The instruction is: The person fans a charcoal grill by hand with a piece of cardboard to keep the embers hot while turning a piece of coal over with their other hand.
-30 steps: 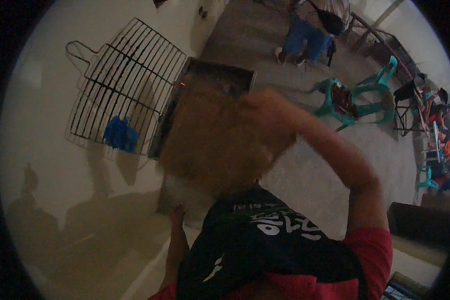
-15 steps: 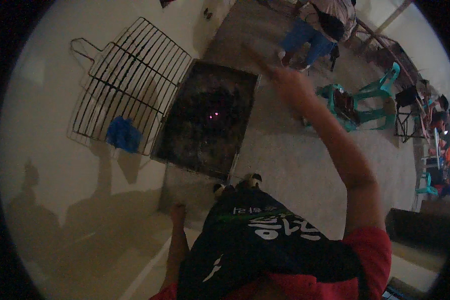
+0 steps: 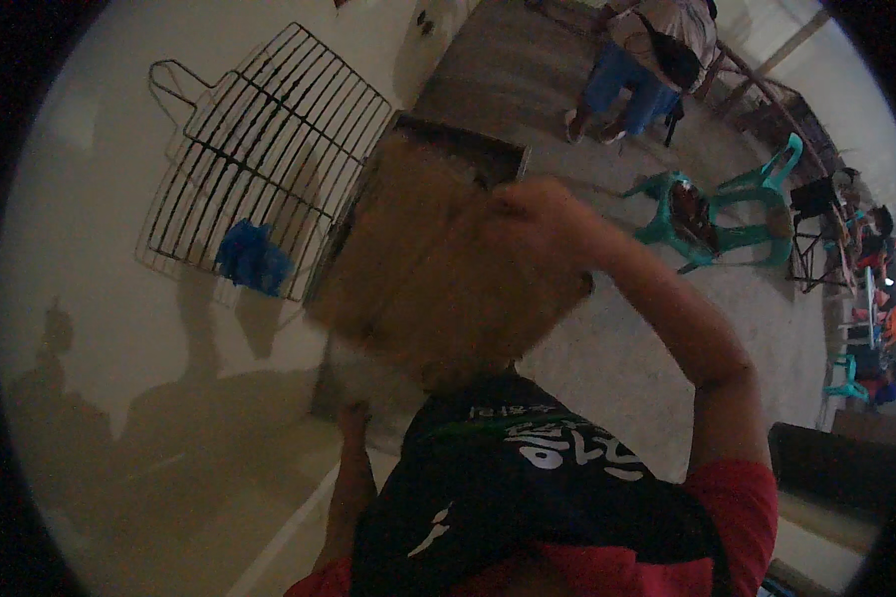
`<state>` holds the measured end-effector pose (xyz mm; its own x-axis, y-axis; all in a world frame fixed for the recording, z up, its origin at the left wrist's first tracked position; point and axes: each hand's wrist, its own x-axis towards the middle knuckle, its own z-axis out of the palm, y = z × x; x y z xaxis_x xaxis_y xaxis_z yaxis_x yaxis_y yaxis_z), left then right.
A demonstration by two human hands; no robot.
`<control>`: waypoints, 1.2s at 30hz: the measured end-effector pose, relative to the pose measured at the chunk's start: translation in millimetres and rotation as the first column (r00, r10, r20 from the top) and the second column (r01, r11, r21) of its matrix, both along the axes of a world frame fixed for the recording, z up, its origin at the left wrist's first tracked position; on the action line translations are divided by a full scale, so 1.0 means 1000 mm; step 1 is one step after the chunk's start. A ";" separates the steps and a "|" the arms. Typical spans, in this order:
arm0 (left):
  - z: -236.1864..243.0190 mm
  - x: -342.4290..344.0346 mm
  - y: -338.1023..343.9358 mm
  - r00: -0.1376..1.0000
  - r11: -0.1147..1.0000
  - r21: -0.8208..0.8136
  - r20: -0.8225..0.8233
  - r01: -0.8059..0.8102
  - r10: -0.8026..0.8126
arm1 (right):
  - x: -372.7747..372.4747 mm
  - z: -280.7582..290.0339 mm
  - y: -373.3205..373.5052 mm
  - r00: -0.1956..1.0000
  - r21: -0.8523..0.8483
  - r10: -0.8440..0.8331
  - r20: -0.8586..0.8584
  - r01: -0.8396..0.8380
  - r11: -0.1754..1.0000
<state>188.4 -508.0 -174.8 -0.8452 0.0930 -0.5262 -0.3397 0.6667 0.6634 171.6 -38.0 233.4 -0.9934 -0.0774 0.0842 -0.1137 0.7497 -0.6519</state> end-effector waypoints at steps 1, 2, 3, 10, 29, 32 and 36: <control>-0.002 0.001 -0.006 1.000 1.000 0.002 0.018 0.003 -0.003 | -0.004 -0.001 0.010 0.995 0.157 -0.070 -0.071 0.080 0.984; 0.002 -0.004 0.003 1.000 1.000 -0.018 0.021 0.008 -0.007 | -0.009 -0.003 0.033 0.978 0.321 -0.139 -0.154 0.183 0.929; 0.014 -0.008 0.019 1.000 0.999 -0.036 0.025 0.014 -0.013 | -0.010 -0.001 0.038 0.966 0.378 -0.186 -0.179 0.243 0.893; -0.007 0.001 0.003 0.986 0.990 0.045 0.105 -0.133 0.128 | -0.005 0.002 -0.001 0.999 0.026 -0.032 -0.007 0.032 0.999; 0.016 -0.008 0.007 0.919 0.913 -0.316 -0.212 0.258 -0.333 | 0.012 0.003 -0.013 0.997 0.031 -0.075 0.022 0.074 0.997; 0.057 -0.025 0.032 0.837 0.923 -0.385 -0.496 0.025 -0.230 | 0.010 0.009 0.003 0.966 0.104 -0.250 -0.072 0.256 0.961; 0.187 -0.089 0.126 0.844 0.998 0.015 -0.534 0.062 -0.045 | 0.025 -0.001 0.027 0.955 0.269 -0.271 -0.118 0.293 0.918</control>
